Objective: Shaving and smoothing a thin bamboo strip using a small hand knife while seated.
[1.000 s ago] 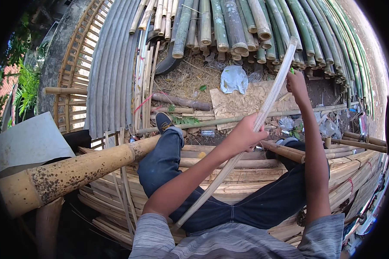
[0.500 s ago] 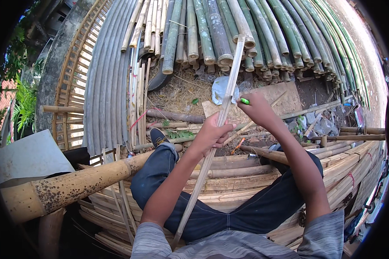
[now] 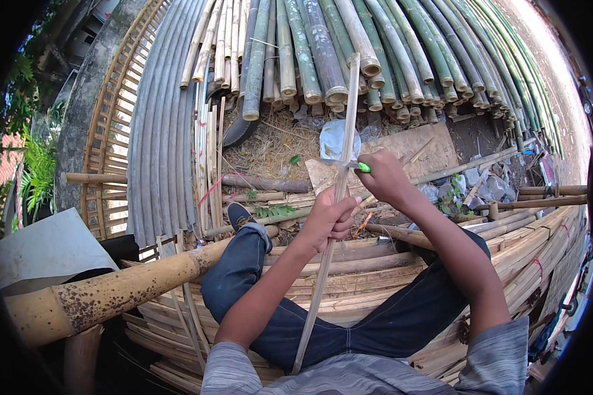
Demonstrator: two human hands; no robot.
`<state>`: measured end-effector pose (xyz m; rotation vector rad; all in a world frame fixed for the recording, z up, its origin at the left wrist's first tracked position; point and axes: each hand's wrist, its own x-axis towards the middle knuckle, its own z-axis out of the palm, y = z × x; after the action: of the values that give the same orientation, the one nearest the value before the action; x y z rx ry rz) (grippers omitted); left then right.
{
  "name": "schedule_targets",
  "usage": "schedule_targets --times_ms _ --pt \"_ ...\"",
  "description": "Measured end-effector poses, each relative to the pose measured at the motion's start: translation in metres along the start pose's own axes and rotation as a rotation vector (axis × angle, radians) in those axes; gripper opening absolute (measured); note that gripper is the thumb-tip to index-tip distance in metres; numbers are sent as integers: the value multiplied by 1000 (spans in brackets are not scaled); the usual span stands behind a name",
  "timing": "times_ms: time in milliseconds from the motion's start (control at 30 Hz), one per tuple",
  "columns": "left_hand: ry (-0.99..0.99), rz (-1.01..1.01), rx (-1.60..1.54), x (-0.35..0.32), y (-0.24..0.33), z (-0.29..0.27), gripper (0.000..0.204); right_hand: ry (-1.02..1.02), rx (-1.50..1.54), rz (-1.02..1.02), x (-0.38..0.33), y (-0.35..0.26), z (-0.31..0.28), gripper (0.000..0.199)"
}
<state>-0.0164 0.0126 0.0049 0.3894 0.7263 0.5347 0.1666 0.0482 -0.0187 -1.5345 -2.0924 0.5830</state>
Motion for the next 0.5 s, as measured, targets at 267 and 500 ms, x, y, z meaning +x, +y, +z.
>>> schedule_targets --times_ms 267,500 --pt "100 125 281 -2 -26 17 21 231 -34 210 14 46 -25 24" --pt "169 169 375 5 -12 5 20 -33 -25 15 2 -5 7 22"
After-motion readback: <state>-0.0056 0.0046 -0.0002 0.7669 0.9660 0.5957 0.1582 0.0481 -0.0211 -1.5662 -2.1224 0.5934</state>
